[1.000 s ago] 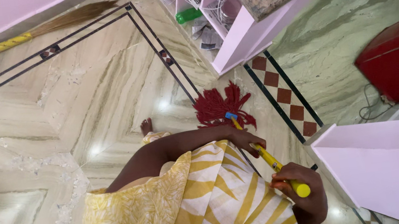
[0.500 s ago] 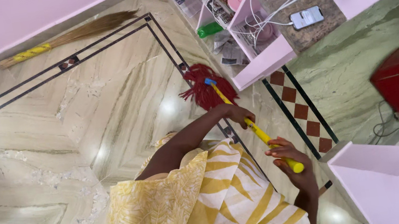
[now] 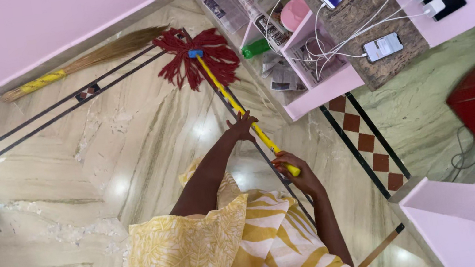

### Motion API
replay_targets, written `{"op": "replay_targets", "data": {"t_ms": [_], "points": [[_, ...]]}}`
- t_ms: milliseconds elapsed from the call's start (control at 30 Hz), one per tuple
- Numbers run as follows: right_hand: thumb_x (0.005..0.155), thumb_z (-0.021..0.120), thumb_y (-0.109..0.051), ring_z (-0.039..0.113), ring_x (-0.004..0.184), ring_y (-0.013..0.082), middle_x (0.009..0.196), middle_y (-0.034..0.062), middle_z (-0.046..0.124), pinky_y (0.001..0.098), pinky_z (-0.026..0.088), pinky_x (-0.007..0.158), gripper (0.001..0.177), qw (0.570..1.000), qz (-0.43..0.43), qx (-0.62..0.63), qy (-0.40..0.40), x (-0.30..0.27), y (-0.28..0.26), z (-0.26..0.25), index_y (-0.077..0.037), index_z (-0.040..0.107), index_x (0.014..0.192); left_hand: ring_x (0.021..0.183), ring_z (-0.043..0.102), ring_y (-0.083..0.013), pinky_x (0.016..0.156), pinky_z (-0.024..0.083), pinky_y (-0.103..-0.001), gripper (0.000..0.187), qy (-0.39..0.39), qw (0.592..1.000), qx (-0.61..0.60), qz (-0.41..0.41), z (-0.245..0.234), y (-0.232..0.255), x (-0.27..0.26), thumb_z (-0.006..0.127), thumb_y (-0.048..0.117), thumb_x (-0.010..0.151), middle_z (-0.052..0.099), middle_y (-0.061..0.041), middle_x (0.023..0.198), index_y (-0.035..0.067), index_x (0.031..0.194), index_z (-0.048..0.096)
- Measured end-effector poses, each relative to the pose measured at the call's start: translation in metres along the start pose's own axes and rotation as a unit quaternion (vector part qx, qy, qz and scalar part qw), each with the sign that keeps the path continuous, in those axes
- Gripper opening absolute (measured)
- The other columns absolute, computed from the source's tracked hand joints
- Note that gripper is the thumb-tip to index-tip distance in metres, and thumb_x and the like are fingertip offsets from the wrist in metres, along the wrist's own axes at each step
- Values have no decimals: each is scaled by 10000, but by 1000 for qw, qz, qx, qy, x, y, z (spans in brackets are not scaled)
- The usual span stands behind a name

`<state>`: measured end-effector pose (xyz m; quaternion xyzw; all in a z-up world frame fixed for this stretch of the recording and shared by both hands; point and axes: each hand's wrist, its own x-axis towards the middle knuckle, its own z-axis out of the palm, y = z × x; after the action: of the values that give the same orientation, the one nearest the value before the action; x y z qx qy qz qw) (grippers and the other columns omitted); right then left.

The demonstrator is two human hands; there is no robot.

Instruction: The person mops the floor by hand using a mop with a red head and a yellow handle.

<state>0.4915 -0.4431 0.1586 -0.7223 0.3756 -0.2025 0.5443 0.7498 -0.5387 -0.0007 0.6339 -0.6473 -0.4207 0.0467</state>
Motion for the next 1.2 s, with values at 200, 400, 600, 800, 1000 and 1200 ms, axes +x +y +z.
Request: {"op": "replay_targets", "data": {"t_ms": [200,400,600,800,1000,1200], "points": [[908,747,-100,602,1278,235,1236,111,713,345,481,1045,228,995,88,-15,35,-93,-59,-37,-34,760,1126,1588,70,-461,1234,24,-752,877,-89,965,53,241,62,44,6,864,318,753,273,-293,1610,283,1511,423],[861,744,-108,709,1042,208,1137,124,747,337,530,948,351,947,277,-46,156,-240,-115,-80,-13,728,1198,1368,434,-490,1091,395,-614,1015,-345,901,102,243,140,171,-20,783,537,683,373,-241,1505,293,1550,316],[877,735,-101,673,885,196,975,138,733,354,516,840,337,900,394,-79,170,-331,-58,-108,21,663,1183,1340,460,-487,1089,417,-535,1088,-457,803,71,377,199,249,-62,850,541,713,350,-254,1472,237,1567,247],[917,704,-86,620,657,225,808,153,682,385,516,669,291,799,557,111,199,-384,14,-99,51,593,1148,1238,563,-377,997,447,-511,792,-375,799,88,461,208,243,-84,768,539,828,498,-160,1398,269,1475,401],[943,745,-30,620,615,229,751,152,642,422,519,618,230,789,565,238,-36,-340,49,-114,96,595,1064,1066,661,-276,859,508,-456,487,-373,801,106,456,177,232,-53,692,449,895,655,-86,1204,294,1341,573],[877,759,24,685,862,262,894,138,708,523,456,1026,263,985,163,3,60,-245,-77,-116,30,680,1128,1080,647,-223,910,498,-385,492,-432,776,-11,459,120,195,3,758,314,868,730,-77,1146,170,1312,604]]}}
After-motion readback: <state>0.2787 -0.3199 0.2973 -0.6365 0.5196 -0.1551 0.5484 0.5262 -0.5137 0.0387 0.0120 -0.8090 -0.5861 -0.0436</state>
